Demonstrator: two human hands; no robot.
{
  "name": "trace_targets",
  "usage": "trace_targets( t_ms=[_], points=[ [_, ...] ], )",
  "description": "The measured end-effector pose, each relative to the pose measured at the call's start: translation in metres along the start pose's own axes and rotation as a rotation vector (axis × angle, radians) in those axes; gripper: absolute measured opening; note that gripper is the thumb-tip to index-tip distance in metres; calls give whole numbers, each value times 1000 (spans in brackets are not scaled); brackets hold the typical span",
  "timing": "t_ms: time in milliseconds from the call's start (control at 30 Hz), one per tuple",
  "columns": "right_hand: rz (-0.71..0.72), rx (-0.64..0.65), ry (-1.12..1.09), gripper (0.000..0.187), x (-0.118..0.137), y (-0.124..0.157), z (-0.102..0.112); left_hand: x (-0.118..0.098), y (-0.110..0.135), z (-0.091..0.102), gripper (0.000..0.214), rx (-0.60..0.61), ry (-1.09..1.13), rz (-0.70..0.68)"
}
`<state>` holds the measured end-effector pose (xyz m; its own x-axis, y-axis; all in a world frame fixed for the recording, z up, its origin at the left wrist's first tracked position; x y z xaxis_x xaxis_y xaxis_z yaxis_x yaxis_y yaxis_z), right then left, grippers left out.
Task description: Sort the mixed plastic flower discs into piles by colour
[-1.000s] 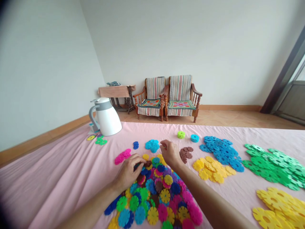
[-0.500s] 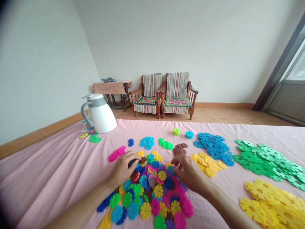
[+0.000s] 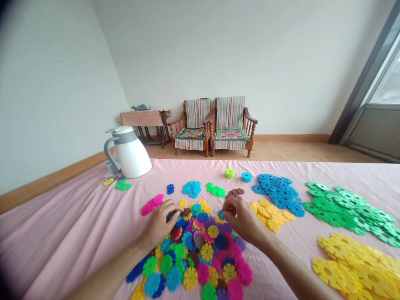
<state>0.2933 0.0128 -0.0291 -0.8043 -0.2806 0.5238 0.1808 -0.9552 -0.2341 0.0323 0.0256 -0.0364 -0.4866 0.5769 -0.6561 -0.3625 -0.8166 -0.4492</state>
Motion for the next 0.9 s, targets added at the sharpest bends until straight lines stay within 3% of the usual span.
trace_targets(
  t_ms=[100,300,400,667,900],
  points=[
    [-6,-55,-9,8,3,-18,-11,0,0,0,19,0,3,0],
    [-19,-43,-38,7,18,-59,-42,-1,1,2,18,-8,-9,9],
    [-32,-51,-63,15,23,-71,-46,-1,1,2,18,-8,-14,5],
    [81,-8,67,15,37,-55,-54,0,0,1,19,-5,-10,-2],
    [86,4,56,12,40,-56,-54,-3,-1,2,19,-10,-5,10]
  ],
)
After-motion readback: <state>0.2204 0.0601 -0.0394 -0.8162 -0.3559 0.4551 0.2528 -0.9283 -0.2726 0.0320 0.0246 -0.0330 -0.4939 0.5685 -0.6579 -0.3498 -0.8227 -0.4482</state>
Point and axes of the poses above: each hand's wrist, its own y-axis away from the middle knuckle, its own z-axis out of the back of the hand, x = y × z, the point moved 2 cm from there along -y, towards the middle knuckle, and after that the axes turned 12 degrees about y, right-handed, at the moved point
